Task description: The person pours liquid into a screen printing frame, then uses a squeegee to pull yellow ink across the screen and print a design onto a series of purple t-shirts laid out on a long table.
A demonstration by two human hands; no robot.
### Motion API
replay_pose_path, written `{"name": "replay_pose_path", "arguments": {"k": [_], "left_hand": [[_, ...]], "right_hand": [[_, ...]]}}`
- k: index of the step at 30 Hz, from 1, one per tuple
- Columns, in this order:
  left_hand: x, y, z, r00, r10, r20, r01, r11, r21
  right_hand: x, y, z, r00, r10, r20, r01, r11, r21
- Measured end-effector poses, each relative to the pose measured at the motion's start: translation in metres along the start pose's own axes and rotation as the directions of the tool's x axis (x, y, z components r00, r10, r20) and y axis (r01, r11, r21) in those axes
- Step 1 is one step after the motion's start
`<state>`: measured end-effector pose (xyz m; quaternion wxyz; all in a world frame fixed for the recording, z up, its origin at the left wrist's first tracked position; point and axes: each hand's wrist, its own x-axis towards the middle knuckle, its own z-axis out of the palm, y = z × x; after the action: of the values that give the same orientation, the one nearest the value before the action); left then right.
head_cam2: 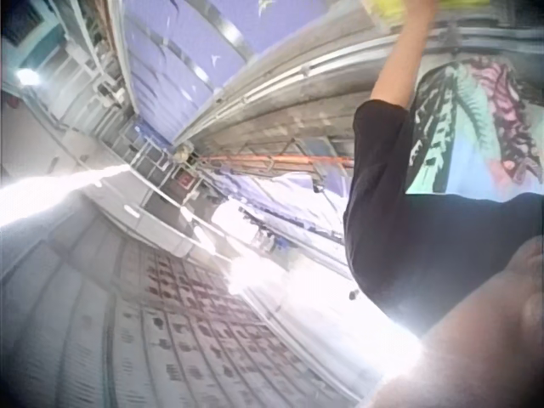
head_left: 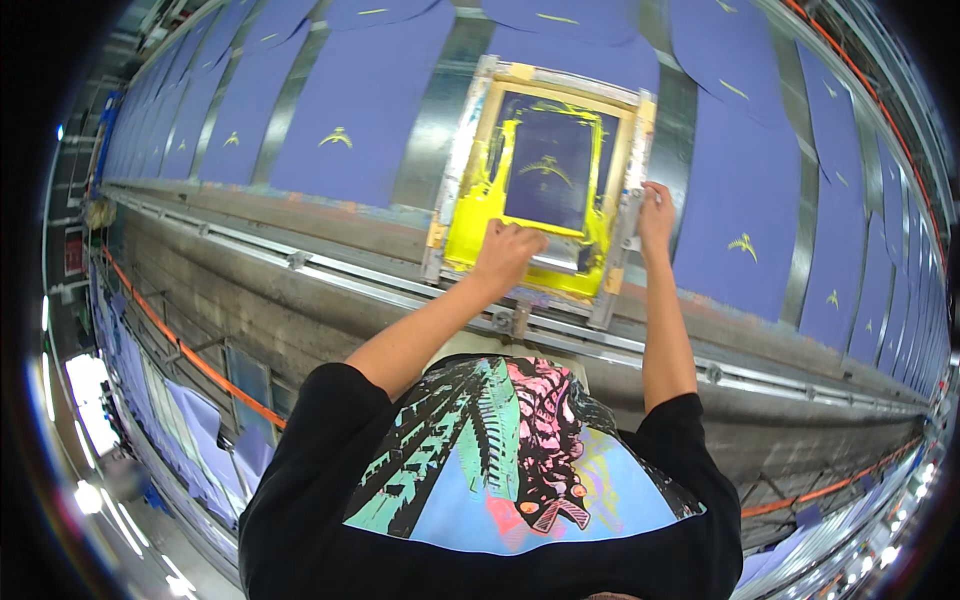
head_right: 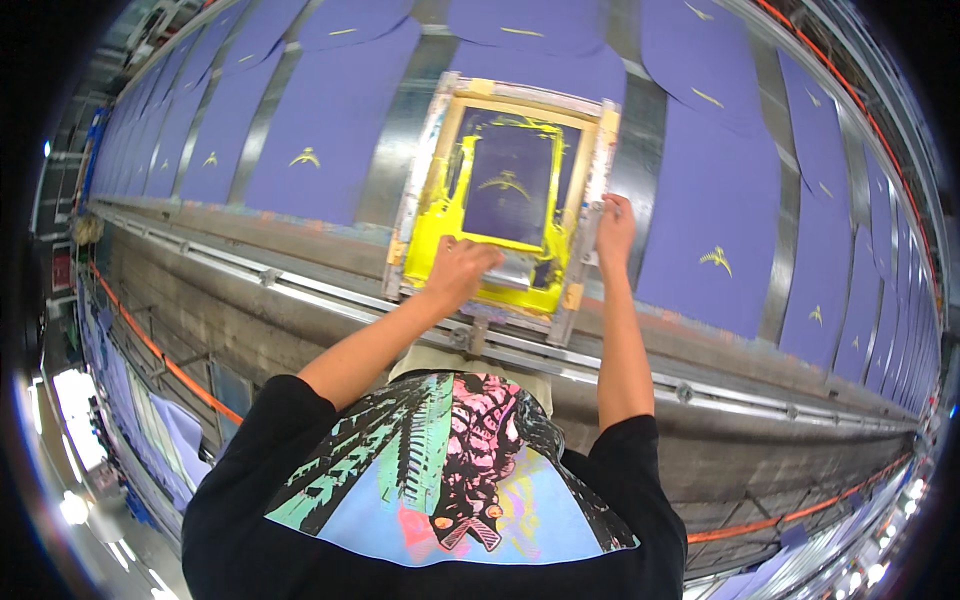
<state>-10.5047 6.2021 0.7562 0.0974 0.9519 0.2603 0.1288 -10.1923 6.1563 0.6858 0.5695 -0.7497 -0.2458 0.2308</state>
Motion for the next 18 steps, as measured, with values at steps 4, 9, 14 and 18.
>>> {"name": "replay_pose_path", "arguments": {"k": [4,9,14,18], "left_hand": [[-0.028,-0.019,-0.039,0.999,-0.003,-0.039,-0.002,0.991,-0.136],[-0.069,-0.129,-0.097,0.992,-0.109,-0.057,0.098,0.980,-0.172],[-0.119,-0.280,-0.161,0.977,-0.215,0.003,0.213,0.967,-0.139],[-0.127,-0.371,-0.204,0.929,-0.270,0.251,0.318,0.932,-0.172]], "right_hand": [[-0.012,-0.057,0.024,0.986,-0.141,-0.086,0.128,0.982,-0.136],[-0.066,-0.104,0.167,0.985,-0.158,-0.076,0.152,0.985,-0.076],[-0.107,-0.139,0.332,0.969,-0.217,-0.117,0.220,0.975,0.014],[-0.141,-0.163,0.404,0.995,-0.073,-0.069,0.072,0.997,-0.026]]}}
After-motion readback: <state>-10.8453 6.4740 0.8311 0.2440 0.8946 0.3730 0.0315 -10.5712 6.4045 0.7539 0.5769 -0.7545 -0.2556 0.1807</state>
